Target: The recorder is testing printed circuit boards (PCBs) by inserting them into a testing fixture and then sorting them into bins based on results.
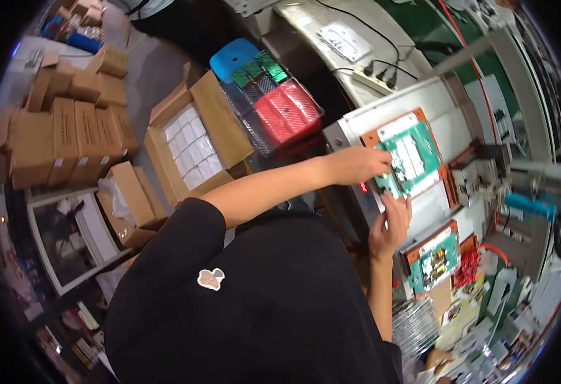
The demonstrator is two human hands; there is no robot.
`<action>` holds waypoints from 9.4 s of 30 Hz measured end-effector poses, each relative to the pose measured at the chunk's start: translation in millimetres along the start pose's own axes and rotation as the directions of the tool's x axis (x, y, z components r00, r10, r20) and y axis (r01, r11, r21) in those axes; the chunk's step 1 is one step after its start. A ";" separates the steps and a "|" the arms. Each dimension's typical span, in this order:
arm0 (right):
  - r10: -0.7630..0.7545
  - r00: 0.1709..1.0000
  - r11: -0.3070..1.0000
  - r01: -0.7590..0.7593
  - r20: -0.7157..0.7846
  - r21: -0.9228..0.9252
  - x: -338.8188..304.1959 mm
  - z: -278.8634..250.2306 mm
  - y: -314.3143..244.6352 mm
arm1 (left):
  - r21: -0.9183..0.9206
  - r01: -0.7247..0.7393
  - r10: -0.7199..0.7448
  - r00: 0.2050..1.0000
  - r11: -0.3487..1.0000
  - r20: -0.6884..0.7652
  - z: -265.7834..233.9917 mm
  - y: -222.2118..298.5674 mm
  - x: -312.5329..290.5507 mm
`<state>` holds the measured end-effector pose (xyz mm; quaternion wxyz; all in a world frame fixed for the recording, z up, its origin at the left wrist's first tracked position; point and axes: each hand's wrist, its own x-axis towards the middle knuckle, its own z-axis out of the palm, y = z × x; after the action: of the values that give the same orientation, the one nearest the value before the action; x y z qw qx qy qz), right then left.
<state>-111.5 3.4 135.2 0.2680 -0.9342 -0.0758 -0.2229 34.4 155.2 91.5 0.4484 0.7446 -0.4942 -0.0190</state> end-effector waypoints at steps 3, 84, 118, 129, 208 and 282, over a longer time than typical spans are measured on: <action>-0.055 0.997 0.990 0.048 0.046 0.129 20.0 -21.9 -37.6 | -0.090 0.036 -0.050 0.986 0.995 -0.162 -12.8 5.1 -23.5; 0.792 0.359 0.516 -0.827 -0.494 0.225 -64.9 -20.7 -102.6 | -0.051 0.438 -0.425 0.890 0.897 0.167 -122.9 -55.9 -140.5; 0.133 0.944 0.959 -0.199 -0.302 -0.200 -105.7 -90.5 -24.6 | -0.025 0.462 -0.436 0.817 0.886 -0.378 -85.1 33.8 -119.6; 0.208 0.850 0.938 -0.314 -0.483 -0.150 28.8 -149.2 116.5 | -0.345 0.353 -0.410 0.906 0.870 -0.105 -35.7 76.3 -86.1; 0.418 0.845 0.885 -0.295 -0.334 0.360 15.0 -102.8 -56.7 | -0.176 0.074 -0.105 0.978 0.982 -0.178 -7.7 117.6 -58.1; 0.955 0.296 0.144 -0.383 -0.027 0.912 -106.1 -105.3 -86.6 | 0.598 0.343 -0.226 0.938 0.724 -0.264 -277.1 -309.4 -117.1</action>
<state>-268.1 17.9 206.9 0.7196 -0.4830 0.4010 -0.2968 327.6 457.0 -4.0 0.2027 0.9175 -0.3101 0.1446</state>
